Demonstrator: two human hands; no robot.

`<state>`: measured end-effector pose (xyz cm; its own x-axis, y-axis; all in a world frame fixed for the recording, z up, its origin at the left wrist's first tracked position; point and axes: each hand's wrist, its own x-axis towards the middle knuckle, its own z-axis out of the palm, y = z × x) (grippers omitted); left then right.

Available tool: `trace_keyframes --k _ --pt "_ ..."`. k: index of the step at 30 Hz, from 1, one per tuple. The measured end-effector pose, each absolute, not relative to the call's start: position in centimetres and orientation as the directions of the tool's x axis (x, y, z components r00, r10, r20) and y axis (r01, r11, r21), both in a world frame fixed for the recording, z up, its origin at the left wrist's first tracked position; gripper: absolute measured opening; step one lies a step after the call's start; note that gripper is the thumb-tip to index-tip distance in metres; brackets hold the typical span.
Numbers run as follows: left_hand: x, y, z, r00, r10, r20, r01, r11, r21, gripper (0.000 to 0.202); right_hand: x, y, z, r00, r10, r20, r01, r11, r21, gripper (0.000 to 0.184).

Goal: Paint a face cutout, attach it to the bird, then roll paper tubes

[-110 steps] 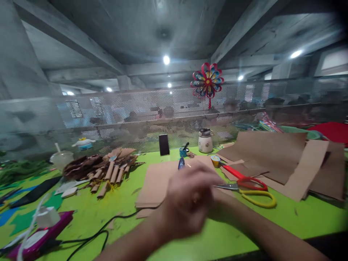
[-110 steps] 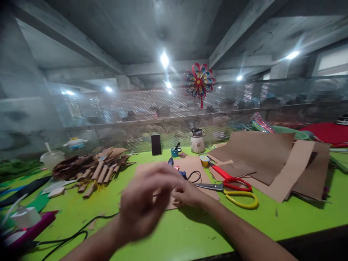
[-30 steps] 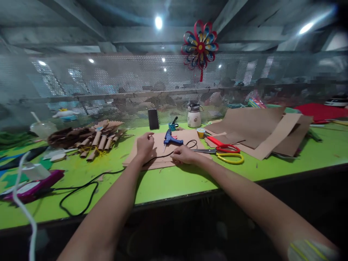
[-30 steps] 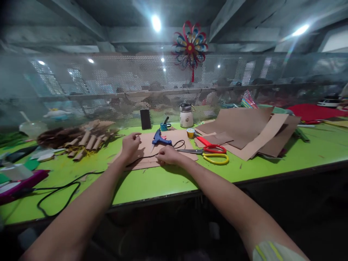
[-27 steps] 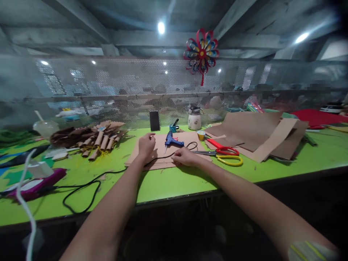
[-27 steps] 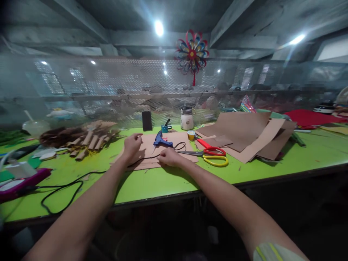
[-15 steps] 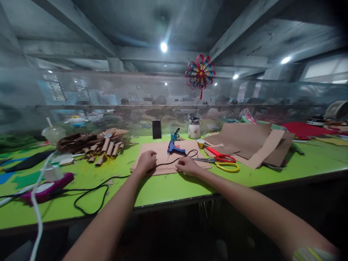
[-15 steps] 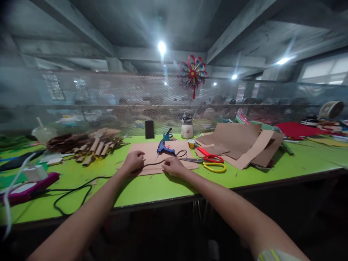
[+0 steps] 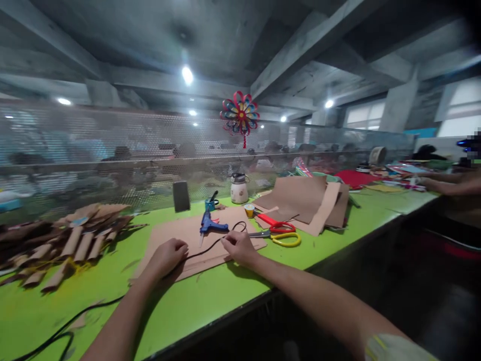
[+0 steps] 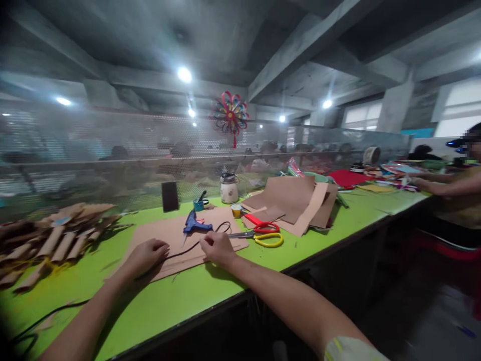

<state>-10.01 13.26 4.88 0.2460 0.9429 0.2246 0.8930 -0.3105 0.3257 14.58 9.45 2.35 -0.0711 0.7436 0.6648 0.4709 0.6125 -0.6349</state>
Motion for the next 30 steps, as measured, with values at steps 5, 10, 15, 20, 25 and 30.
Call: trace_keyframes --k 5,10,15,20,25,30 --pt "-10.2 14.2 4.6 0.249 0.943 0.221 0.904 -0.308 0.297 0.044 14.7 9.9 2.4 -0.039 0.746 0.665 0.507 0.588 -0.630 0.022" --pt "-10.2 14.4 4.5 0.254 0.943 0.215 0.909 -0.309 0.280 0.047 14.8 10.4 2.2 -0.031 0.756 0.654 0.572 0.550 -0.608 0.021" --pt "-10.3 14.6 4.4 0.241 0.948 0.208 0.912 -0.294 0.285 0.047 14.9 10.4 2.1 -0.039 0.792 0.609 0.636 0.490 -0.596 0.018" --pt "-10.5 14.4 4.4 0.217 0.953 0.213 0.901 -0.279 0.331 0.047 15.0 10.2 2.3 -0.037 0.802 0.596 0.651 0.471 -0.595 0.016" --pt "-10.4 13.9 4.8 0.215 0.946 0.244 0.894 -0.291 0.342 0.047 15.1 10.2 2.2 -0.041 0.808 0.588 0.650 0.469 -0.598 0.016" --pt "-10.3 13.5 4.9 0.216 0.945 0.245 0.893 -0.292 0.342 0.047 15.0 10.2 2.3 -0.041 0.810 0.586 0.638 0.473 -0.608 0.016"
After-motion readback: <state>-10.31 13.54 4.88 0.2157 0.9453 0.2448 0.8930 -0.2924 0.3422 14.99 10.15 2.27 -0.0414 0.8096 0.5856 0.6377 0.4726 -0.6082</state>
